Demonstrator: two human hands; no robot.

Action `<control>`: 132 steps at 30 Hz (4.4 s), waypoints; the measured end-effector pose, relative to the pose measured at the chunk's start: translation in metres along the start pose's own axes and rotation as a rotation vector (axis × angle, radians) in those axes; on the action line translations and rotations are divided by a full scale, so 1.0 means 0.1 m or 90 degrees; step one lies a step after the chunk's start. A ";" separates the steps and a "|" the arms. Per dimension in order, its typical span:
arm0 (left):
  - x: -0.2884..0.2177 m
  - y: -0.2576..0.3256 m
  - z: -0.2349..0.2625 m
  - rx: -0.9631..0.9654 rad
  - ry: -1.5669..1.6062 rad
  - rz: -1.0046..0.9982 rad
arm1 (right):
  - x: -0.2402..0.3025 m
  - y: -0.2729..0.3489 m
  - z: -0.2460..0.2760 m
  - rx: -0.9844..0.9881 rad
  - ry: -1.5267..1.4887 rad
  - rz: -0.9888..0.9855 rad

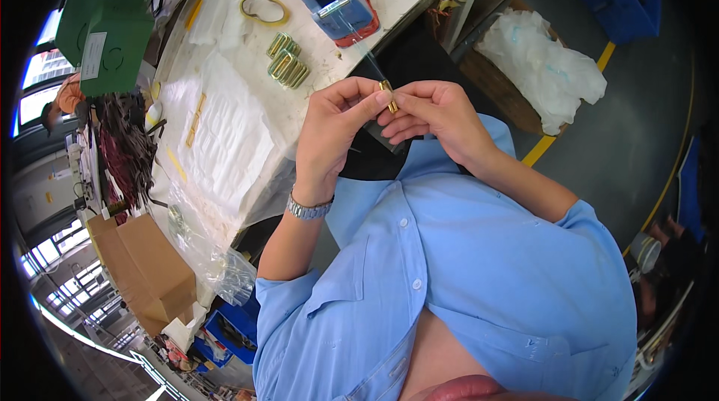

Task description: Assembling metal buckles onto leather straps using tape to secure them.

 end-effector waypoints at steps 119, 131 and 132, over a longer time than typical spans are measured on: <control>-0.03 -0.21 -0.11 -0.406 -0.338 -0.453 | 0.59 -0.67 -0.42 0.003 0.350 0.244; -0.13 -0.26 -0.12 -0.417 -0.294 -0.418 | 0.60 -0.72 -0.44 -0.032 0.364 0.329; -0.15 -0.29 -0.12 -0.368 -0.234 -0.378 | 0.61 -0.74 -0.40 -0.030 0.346 0.317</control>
Point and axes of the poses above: each hand's wrist, its own y-axis away from the middle knuckle, its own z-axis out of the back of the hand, x = y × z, the point moved 1 cm from there along -y, towards the middle knuckle, and after that the axes turned 9 degrees about -y, right-handed, at the moved point
